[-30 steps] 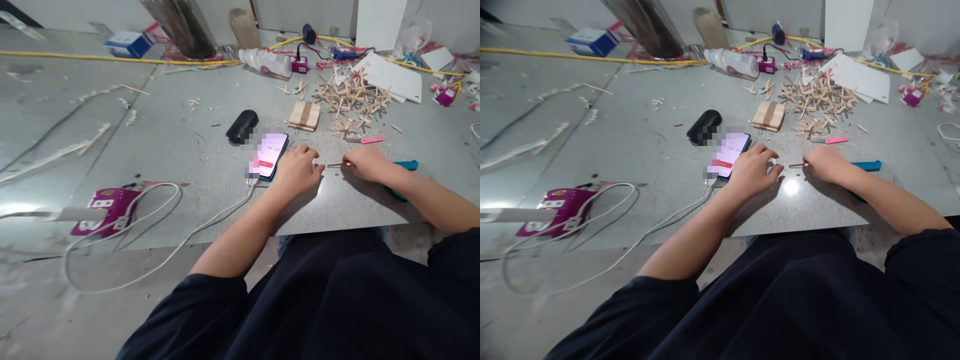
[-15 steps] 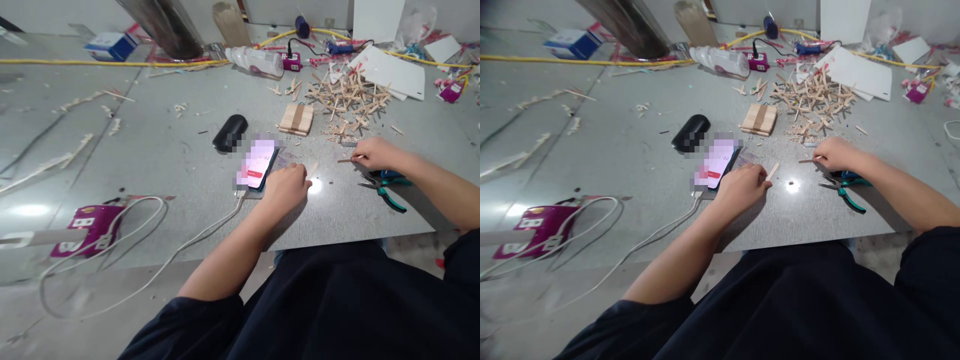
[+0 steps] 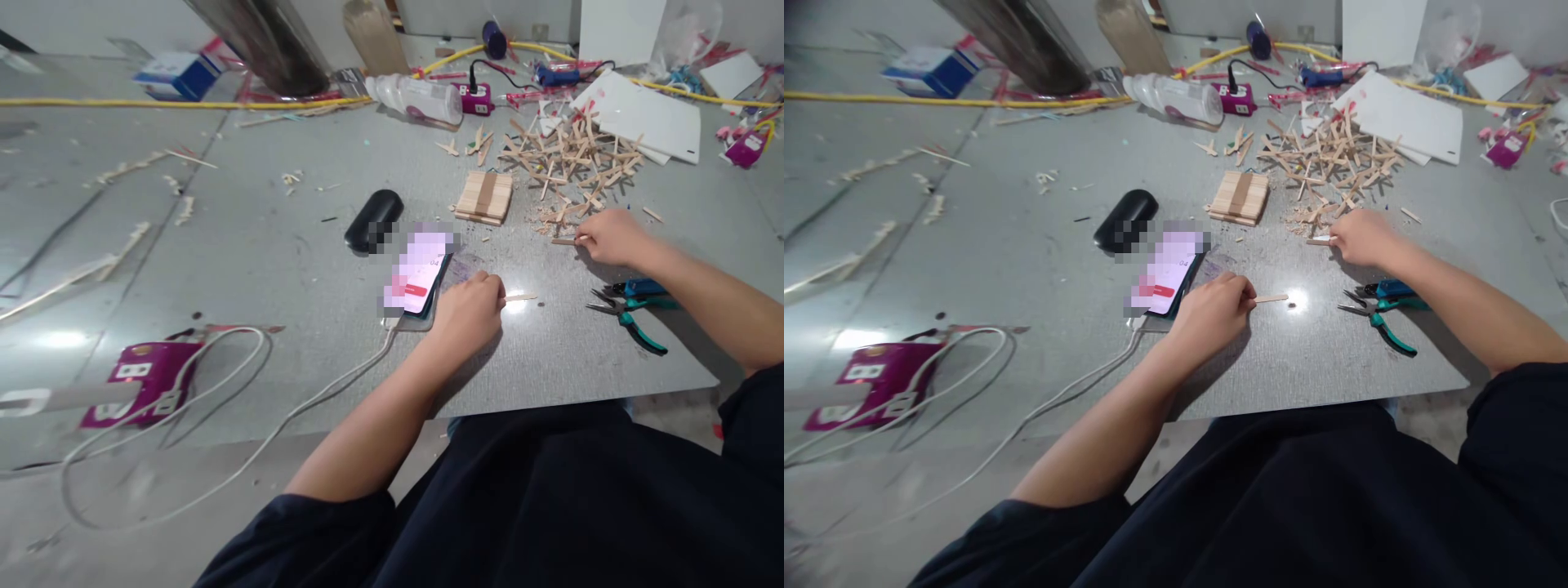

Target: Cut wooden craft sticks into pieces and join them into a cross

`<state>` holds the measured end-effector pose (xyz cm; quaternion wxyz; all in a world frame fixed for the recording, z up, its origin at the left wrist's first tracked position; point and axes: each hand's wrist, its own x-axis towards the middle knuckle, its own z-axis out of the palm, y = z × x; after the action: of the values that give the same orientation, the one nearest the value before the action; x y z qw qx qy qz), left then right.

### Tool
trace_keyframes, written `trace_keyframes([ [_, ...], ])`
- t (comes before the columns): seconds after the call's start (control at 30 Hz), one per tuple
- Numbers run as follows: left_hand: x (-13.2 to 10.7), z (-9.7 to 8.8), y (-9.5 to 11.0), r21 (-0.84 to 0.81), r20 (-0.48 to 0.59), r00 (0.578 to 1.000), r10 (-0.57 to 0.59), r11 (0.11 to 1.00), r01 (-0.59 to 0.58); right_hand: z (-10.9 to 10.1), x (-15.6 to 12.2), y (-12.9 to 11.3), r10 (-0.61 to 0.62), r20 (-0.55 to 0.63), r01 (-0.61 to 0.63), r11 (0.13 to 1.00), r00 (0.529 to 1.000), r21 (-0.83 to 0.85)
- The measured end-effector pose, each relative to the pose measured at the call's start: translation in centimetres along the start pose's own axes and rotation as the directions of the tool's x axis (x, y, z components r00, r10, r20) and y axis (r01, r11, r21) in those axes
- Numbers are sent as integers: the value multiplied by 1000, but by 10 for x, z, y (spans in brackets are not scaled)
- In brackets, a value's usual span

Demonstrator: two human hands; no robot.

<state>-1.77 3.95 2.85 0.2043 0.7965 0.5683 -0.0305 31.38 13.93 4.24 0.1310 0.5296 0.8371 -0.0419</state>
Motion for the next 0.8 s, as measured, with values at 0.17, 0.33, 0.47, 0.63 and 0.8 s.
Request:
trace_keyframes([
  [0.17,3,8,-7,-22,-55,997,50,998,-51,-4,8,-2,86,-13,-87,993,996,-84],
  [0.33,6,13,-11,-2,-99,989,109,994,-110,-2,11,-4,113,-54,-117,991,992,-65],
  [0.47,7,13,-9,44,-83,990,113,993,-109,1,3,1,119,-118,-123,992,986,-23],
  [0.63,5,12,-6,-3,-86,990,116,993,-116,-4,-29,25,105,-180,-88,991,978,104],
  [0.8,4,4,-5,36,-47,995,89,995,-88,-18,-73,3,104,-126,-75,974,987,213],
])
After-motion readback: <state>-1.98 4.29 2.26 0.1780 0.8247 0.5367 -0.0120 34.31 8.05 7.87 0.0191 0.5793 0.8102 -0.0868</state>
